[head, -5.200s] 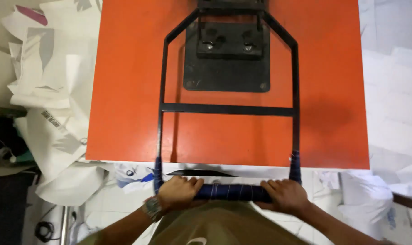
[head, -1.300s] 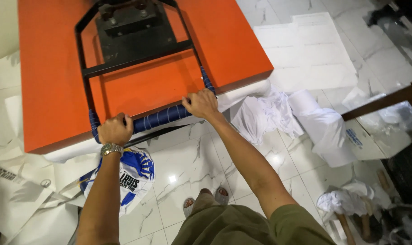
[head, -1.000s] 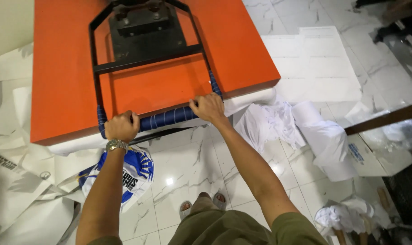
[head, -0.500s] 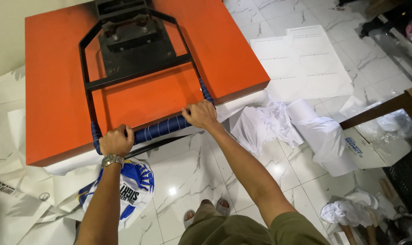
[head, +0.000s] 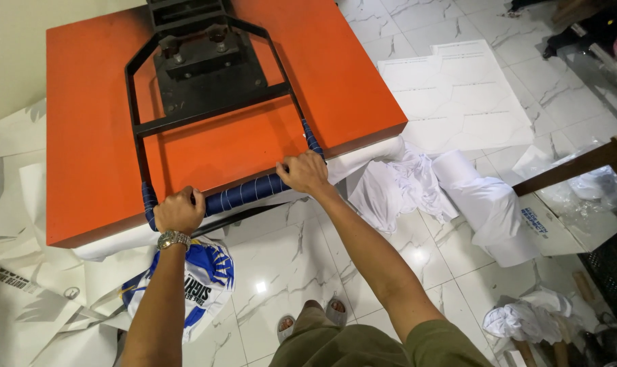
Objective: Operating a manual heat press machine to apply transfers to fabric or garments
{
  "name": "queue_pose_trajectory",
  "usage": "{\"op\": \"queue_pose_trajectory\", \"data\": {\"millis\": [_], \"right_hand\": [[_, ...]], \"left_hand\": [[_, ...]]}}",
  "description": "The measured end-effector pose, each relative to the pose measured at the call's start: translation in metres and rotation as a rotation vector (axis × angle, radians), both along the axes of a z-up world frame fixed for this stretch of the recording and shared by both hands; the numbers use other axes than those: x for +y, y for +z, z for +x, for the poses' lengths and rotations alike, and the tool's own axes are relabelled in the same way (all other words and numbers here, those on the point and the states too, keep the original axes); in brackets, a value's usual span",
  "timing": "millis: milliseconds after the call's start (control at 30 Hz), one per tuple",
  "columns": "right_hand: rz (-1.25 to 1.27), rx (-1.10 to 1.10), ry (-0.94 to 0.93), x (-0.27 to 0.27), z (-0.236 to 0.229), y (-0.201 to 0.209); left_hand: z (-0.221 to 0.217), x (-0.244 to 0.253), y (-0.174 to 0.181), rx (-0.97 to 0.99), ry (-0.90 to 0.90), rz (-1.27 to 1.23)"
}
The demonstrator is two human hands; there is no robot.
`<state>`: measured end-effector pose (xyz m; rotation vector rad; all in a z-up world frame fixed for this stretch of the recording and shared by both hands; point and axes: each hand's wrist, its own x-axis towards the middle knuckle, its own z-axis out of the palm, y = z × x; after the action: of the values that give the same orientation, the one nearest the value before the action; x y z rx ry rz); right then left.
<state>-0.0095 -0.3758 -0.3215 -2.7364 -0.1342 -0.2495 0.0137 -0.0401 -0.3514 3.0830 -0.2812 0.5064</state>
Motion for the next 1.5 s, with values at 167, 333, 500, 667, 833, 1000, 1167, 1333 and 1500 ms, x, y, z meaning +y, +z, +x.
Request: {"op": "queue_pose_trajectory", "data": {"millis": [167, 333, 500, 667, 833, 1000, 1167, 1333, 1500], "right_hand": [[0.021, 0.013, 0.016, 0.000, -0.003, 0.004], [0.006, 0.005, 0.009, -0.001, -0.001, 0.001], [-0.001, -0.005, 0.019, 0.000, -0.006, 0.005], [0.000, -0.031, 0.007, 0.000, -0.006, 0.009], [0.011, -0.031, 0.010, 0.000, -0.004, 0.009], [0.001, -0.011, 0.004, 0.002, -0.006, 0.007], [-0.008, 0.013, 0.005, 0.003, -0.007, 0.009], [-0.003, -0.051, 0.010, 0.002, -0.009, 0.009], [-0.028, -0.054, 0.009, 0.002, -0.006, 0.004]], "left_hand": [[-0.002, 0.000, 0.004, -0.009, -0.008, -0.034], [-0.002, 0.000, 0.003, -0.042, -0.020, -0.038], [-0.004, 0.000, 0.004, -0.016, 0.000, -0.019], [-0.001, -0.002, 0.006, -0.006, -0.004, -0.027], [-0.002, -0.002, 0.009, 0.001, -0.009, -0.043], [-0.001, 0.000, 0.006, 0.002, -0.009, -0.045], [-0.004, -0.002, 0.010, -0.007, -0.015, -0.053], [-0.003, 0.000, 0.007, -0.044, -0.024, -0.012], [-0.002, 0.000, 0.006, -0.060, -0.021, -0.005]]}}
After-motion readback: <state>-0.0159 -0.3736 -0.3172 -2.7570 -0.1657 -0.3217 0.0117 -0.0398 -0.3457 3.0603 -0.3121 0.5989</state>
